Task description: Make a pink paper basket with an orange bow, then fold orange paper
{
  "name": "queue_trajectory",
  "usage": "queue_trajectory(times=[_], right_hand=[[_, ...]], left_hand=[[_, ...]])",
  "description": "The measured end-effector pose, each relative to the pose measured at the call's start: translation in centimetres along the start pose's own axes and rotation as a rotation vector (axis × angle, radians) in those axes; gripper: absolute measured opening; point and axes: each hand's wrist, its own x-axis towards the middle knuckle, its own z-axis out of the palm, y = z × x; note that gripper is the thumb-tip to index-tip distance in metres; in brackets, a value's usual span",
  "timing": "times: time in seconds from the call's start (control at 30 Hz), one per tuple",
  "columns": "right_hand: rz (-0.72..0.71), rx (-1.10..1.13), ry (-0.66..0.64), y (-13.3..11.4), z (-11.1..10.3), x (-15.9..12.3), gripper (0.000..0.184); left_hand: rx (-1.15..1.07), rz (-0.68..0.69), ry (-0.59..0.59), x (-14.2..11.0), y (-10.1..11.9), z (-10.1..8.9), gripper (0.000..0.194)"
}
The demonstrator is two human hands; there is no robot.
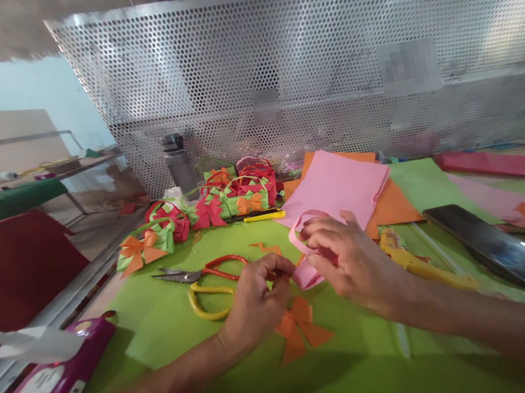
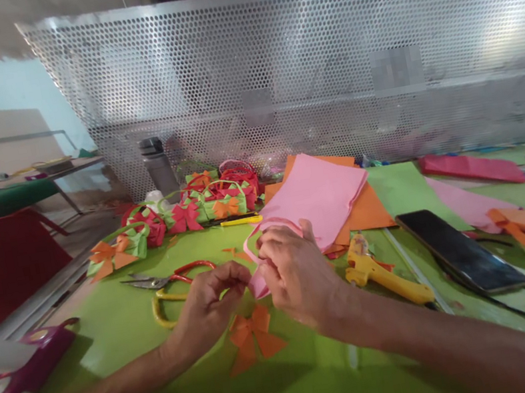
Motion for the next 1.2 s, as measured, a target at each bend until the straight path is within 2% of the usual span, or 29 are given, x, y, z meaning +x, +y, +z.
queue_trajectory(times=[0.07, 0.17, 0.2, 0.27, 0.37, 0.57, 0.63, 0.7, 0.77, 0.87, 0.97, 1.07, 1.2], right_hand=[[0.016, 0.007, 0.016, 0.0, -0.1, 0.1, 0.015], [0.038, 0.051, 0.005, -0.1, -0.1, 0.3, 0.016], [0.043, 0.075, -0.006, -0.2, -0.1, 0.3, 0.016], [0.040, 0.131, -0.019, -0.4, 0.0, 0.3, 0.016], [0.001, 0.181, 0.001, -0.7, 0.3, 0.2, 0.016], [-0.090, 0.213, 0.035, -0.7, 0.7, 0.0, 0.011], [-0.081, 0.260, 0.040, -0.4, 0.4, 0.0, 0.019], [-0.037, 0.299, 0.047, -0.1, 0.0, -0.1, 0.034], [0.014, 0.308, 0.051, 0.3, -0.4, 0.0, 0.038], [0.034, 0.238, 0.046, 0.8, -0.8, 0.2, 0.032], [-0.019, 0.120, 0.052, 1.1, -0.8, 0.6, 0.026], [-0.070, 0.038, 0.066, 1.3, -0.9, 0.8, 0.022], [-0.013, 0.065, 0.117, 1.8, -1.4, 1.1, 0.023]], left_hand=[[-0.011, -0.006, -0.021, -0.1, -0.2, 0.0, 0.024], [-0.048, 0.002, -0.129, 0.0, -0.4, 0.1, 0.058], [-0.053, 0.005, -0.163, 0.1, -0.5, 0.2, 0.063], [-0.033, 0.010, -0.181, 0.3, -0.5, 0.4, 0.060], [0.014, 0.016, -0.133, 0.5, -0.3, 0.7, 0.044], [-0.055, 0.125, -0.142, 0.2, -0.2, 1.2, 0.018], [-0.074, 0.124, -0.150, 0.1, -0.3, 1.2, 0.011], [-0.110, 0.105, -0.144, 0.1, -0.4, 1.2, 0.011], [-0.171, 0.080, -0.137, 0.1, -0.4, 1.0, 0.017], [-0.285, 0.058, -0.113, 0.2, -0.5, 0.7, 0.023], [-0.361, 0.030, -0.080, 0.4, -0.5, 0.4, 0.026], [-0.496, -0.035, -0.096, 0.6, -0.6, 0.1, 0.032], [-0.729, -0.142, -0.106, 1.0, -0.7, -0.3, 0.037]])
